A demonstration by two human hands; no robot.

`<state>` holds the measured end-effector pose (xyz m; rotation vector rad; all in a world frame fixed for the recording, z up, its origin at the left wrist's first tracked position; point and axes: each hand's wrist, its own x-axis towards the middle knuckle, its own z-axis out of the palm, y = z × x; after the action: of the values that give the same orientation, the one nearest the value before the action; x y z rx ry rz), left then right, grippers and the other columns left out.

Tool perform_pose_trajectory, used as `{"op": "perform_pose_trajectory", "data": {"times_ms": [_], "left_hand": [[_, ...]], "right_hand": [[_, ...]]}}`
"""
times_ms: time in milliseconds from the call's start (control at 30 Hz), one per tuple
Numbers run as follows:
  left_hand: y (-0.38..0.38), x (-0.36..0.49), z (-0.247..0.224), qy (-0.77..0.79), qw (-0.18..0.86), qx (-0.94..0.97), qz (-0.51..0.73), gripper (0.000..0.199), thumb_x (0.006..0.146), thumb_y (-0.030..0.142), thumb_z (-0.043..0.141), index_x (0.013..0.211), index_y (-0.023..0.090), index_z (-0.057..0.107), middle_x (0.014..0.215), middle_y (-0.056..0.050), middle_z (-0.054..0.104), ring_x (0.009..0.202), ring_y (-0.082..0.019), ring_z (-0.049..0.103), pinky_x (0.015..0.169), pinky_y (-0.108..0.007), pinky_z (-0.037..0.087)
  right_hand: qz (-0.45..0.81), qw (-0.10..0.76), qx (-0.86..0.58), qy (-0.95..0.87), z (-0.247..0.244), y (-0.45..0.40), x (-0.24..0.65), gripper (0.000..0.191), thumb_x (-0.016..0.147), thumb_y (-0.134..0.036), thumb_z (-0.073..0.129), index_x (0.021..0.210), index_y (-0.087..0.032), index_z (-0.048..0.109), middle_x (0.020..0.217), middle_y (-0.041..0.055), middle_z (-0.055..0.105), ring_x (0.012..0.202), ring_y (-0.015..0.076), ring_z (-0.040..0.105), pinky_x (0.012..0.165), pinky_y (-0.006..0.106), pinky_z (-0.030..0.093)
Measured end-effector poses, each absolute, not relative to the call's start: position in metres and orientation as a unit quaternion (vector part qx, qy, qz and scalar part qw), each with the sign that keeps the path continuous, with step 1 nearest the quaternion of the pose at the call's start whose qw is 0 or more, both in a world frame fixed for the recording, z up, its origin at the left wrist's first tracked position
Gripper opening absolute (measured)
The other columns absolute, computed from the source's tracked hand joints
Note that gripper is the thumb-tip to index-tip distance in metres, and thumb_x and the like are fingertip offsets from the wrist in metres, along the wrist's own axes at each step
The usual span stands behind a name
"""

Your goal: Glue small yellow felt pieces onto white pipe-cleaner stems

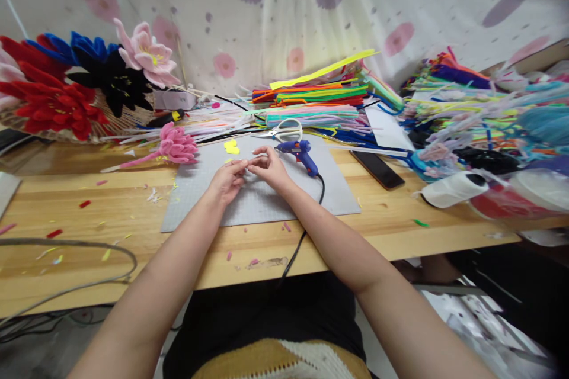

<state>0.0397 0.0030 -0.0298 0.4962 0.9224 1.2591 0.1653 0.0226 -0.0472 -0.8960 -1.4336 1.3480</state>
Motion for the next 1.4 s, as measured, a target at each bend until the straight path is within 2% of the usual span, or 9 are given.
{"op": "perform_pose_trajectory", "data": {"times_ms": [400, 833, 967, 1100, 1267, 1400], "left_hand": [[0.0044, 0.0389, -0.0313, 0.423, 0.68, 0.231, 0.553, 0.01, 0.06, 0.004, 0.065, 0.058, 0.01, 0.057, 0.048, 0.004, 0.045, 0.038, 0.001, 0.034, 0.028, -0.011, 0.013], [0.0052, 0.0418, -0.0288, 0.43, 0.687, 0.2, 0.55, 0.011, 0.062, -0.001, 0.061, 0.062, 0.009, 0.055, 0.053, 0.004, 0.047, 0.039, 0.002, 0.034, 0.028, -0.007, 0.015], [0.0041, 0.0413, -0.0275, 0.438, 0.691, 0.211, 0.535, 0.009, 0.062, 0.004, 0.064, 0.065, 0.009, 0.058, 0.057, 0.002, 0.051, 0.04, 0.002, 0.038, 0.028, -0.008, 0.016], [0.0025, 0.0376, -0.0263, 0.459, 0.683, 0.225, 0.521, 0.013, 0.06, 0.017, 0.069, 0.067, 0.01, 0.061, 0.064, -0.002, 0.057, 0.045, -0.001, 0.045, 0.03, -0.011, 0.016], [-0.0007, 0.035, -0.0276, 0.504, 0.59, 0.337, 0.532, 0.018, 0.049, 0.02, 0.072, 0.061, 0.01, 0.064, 0.057, -0.001, 0.053, 0.047, -0.004, 0.042, 0.034, -0.015, 0.015], [-0.0023, 0.0359, -0.0294, 0.534, 0.547, 0.381, 0.52, 0.025, 0.047, 0.028, 0.073, 0.065, 0.011, 0.068, 0.062, -0.003, 0.058, 0.053, -0.006, 0.043, 0.037, -0.017, 0.017]], "right_hand": [[0.564, 0.479, -0.359, -0.57, -0.0489, 0.0243, 0.1648, 0.044, 0.057, -0.029, 0.068, 0.088, -0.023, 0.038, 0.072, -0.0053, 0.061, 0.068, 0.0109, 0.06, 0.075, 0.03, 0.047], [0.577, 0.482, -0.381, -0.538, -0.0516, 0.0258, 0.1633, 0.043, 0.054, -0.026, 0.07, 0.084, -0.021, 0.038, 0.065, -0.0078, 0.06, 0.062, 0.0093, 0.059, 0.072, 0.029, 0.047], [0.589, 0.486, -0.381, -0.522, -0.0532, 0.0278, 0.1654, 0.045, 0.052, -0.027, 0.071, 0.081, -0.022, 0.037, 0.064, -0.0085, 0.06, 0.062, 0.0099, 0.06, 0.071, 0.029, 0.048], [0.608, 0.483, -0.38, -0.502, -0.0528, 0.0283, 0.1695, 0.05, 0.049, -0.03, 0.074, 0.081, -0.022, 0.037, 0.065, -0.0079, 0.06, 0.06, 0.0089, 0.059, 0.068, 0.027, 0.047], [0.621, 0.454, -0.389, -0.506, -0.0496, 0.0259, 0.1716, 0.054, 0.047, -0.031, 0.076, 0.083, -0.021, 0.036, 0.064, -0.0076, 0.06, 0.058, 0.0089, 0.058, 0.063, 0.026, 0.046], [0.62, 0.443, -0.402, -0.508, -0.0478, 0.0249, 0.1717, 0.051, 0.049, -0.03, 0.075, 0.082, -0.021, 0.037, 0.063, -0.0074, 0.06, 0.056, 0.0082, 0.057, 0.06, 0.024, 0.044]]}}
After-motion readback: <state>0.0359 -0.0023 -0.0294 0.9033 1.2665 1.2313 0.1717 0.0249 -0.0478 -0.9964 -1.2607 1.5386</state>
